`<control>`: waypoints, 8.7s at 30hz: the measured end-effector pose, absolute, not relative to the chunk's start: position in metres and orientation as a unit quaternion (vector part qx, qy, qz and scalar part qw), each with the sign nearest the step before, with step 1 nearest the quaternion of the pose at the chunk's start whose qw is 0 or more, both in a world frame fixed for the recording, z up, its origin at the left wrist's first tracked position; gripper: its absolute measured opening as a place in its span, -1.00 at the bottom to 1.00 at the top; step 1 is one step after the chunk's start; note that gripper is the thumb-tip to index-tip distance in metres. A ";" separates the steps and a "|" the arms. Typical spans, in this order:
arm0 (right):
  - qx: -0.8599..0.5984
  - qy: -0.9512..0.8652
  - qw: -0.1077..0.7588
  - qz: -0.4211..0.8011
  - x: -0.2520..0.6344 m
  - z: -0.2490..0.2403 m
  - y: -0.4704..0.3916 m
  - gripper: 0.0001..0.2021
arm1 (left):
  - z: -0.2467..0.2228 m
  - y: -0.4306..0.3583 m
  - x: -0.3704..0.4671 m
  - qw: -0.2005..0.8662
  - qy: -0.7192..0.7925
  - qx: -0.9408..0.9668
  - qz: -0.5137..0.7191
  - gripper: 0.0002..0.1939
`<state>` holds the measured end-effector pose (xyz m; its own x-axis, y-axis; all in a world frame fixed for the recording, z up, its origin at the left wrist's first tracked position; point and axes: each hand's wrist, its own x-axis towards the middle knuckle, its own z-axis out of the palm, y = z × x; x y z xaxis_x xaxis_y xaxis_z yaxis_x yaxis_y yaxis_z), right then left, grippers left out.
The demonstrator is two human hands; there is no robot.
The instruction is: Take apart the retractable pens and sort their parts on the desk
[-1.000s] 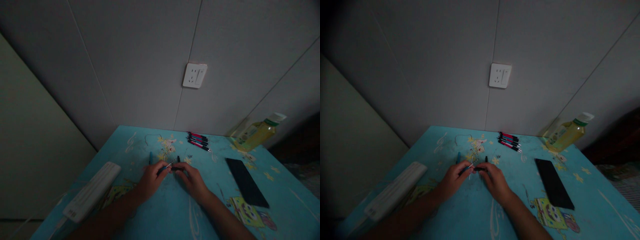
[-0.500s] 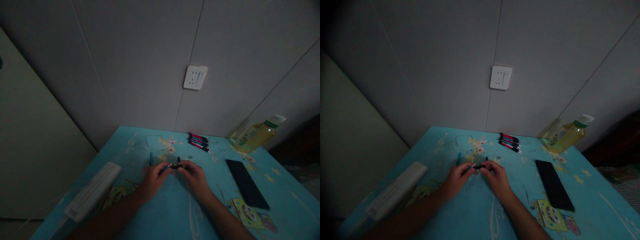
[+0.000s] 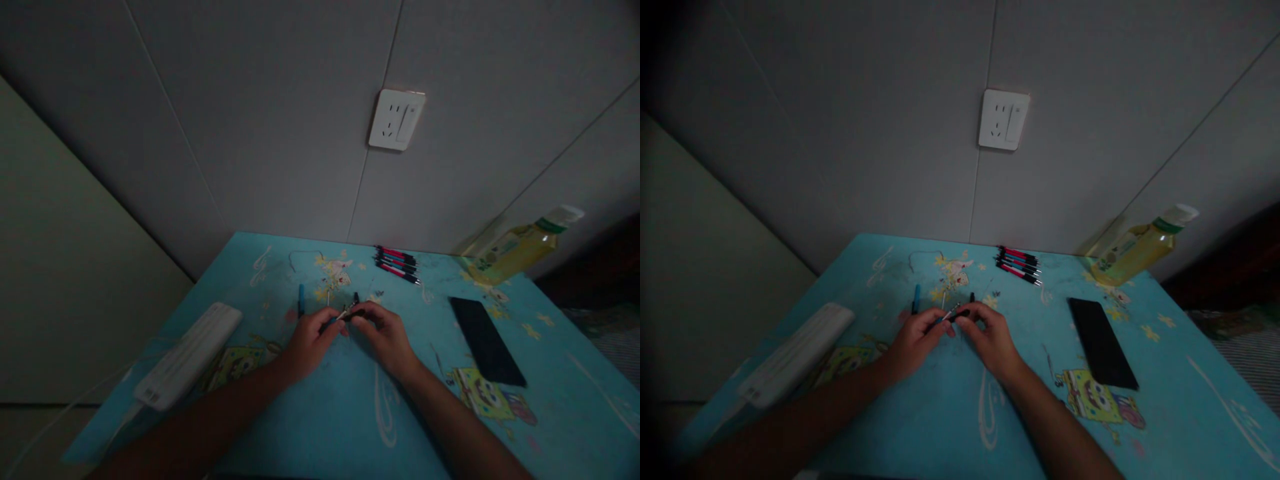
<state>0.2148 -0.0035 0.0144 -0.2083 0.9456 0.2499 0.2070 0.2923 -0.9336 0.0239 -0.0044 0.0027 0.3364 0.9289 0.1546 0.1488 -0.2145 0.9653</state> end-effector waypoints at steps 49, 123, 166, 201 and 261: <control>-0.671 -0.709 0.208 0.066 0.226 0.001 0.014 -0.66 | 0.006 0.012 0.011 0.296 0.472 0.690 0.463 -0.76; -0.561 -0.598 0.488 0.300 0.201 0.001 0.011 -0.59 | 0.015 0.013 -0.005 0.048 0.433 0.892 0.116 -0.72; -0.496 -0.825 0.219 0.158 0.193 -0.010 -0.012 -0.45 | 0.008 0.014 -0.006 0.040 0.371 0.926 0.063 -0.76; -0.410 -0.817 0.295 0.278 0.186 0.003 -0.019 -0.85 | 0.004 -0.004 0.015 0.287 0.190 0.811 0.474 -0.88; -0.568 -0.659 0.459 0.182 0.221 0.014 0.002 -0.71 | 0.005 0.062 -0.056 0.027 0.337 0.937 0.090 -0.87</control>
